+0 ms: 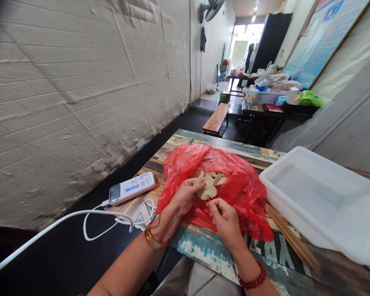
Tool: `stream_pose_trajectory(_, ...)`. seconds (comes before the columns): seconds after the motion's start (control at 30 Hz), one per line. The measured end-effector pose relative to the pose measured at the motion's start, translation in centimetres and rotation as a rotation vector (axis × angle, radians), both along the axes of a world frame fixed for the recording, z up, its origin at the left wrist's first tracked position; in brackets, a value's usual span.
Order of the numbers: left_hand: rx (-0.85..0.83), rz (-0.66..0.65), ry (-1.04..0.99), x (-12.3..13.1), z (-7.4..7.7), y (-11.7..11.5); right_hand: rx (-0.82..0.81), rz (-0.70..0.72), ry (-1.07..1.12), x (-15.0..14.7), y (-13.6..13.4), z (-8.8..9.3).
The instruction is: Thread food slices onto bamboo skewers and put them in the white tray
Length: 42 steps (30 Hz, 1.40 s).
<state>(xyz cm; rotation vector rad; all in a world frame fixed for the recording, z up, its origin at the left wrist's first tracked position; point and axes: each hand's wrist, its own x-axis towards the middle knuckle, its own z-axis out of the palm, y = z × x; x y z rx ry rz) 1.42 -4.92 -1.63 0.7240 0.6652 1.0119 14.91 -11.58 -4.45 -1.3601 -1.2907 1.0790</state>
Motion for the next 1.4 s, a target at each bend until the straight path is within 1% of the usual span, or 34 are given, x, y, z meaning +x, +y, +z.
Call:
stream_pose_trajectory(0.17,0.030,-0.023,-0.004,0.2,-0.4,0.0,-0.010,0.000,0.045,0.0,0.1,-0.2)
stream_pose_trajectory(0.27,0.035,-0.047,-0.023,0.2,-0.2,0.0,-0.014,-0.003,0.089,-0.1,0.2,-0.2)
stream_pose_trajectory(0.37,0.036,-0.046,-0.097,0.0,0.1,0.1,-0.041,-0.004,0.193,0.1,0.3,0.0)
stream_pose_trajectory(0.5,-0.020,0.014,-0.155,-0.5,0.2,0.4,-0.048,-0.033,0.301,0.6,0.4,0.4)
stream_pose_trajectory(0.6,0.002,0.096,-0.149,-0.5,0.0,0.6,-0.039,-0.043,0.332,1.0,0.4,0.7)
stream_pose_trajectory(0.63,0.018,0.097,-0.142,-0.5,0.0,0.6,-0.041,-0.041,0.342,1.0,0.4,0.8)
stream_pose_trajectory(0.77,0.100,-0.019,-0.111,-0.1,0.3,0.3,-0.076,0.003,0.364,0.8,0.2,1.3)
stream_pose_trajectory(0.87,0.129,-0.053,-0.083,0.1,0.5,0.1,-0.095,0.051,0.365,0.4,0.2,1.3)
stream_pose_trajectory(0.97,0.067,-0.076,-0.039,0.0,0.4,0.2,-0.105,0.070,0.329,0.2,0.3,1.1)
stream_pose_trajectory(1.03,0.031,-0.051,-0.014,-0.1,0.3,0.3,-0.105,0.074,0.272,0.3,0.3,0.9)
stream_pose_trajectory(1.13,0.012,0.004,-0.015,-0.2,0.2,0.4,-0.061,0.063,0.104,0.5,0.2,0.6)
stream_pose_trajectory(1.23,0.003,0.016,-0.018,-0.2,0.2,0.4,-0.004,0.037,-0.052,0.5,0.1,0.3)
stream_pose_trajectory(1.4,-0.018,0.064,0.026,0.1,-0.1,0.4,0.022,0.032,-0.123,0.2,-0.1,0.0)
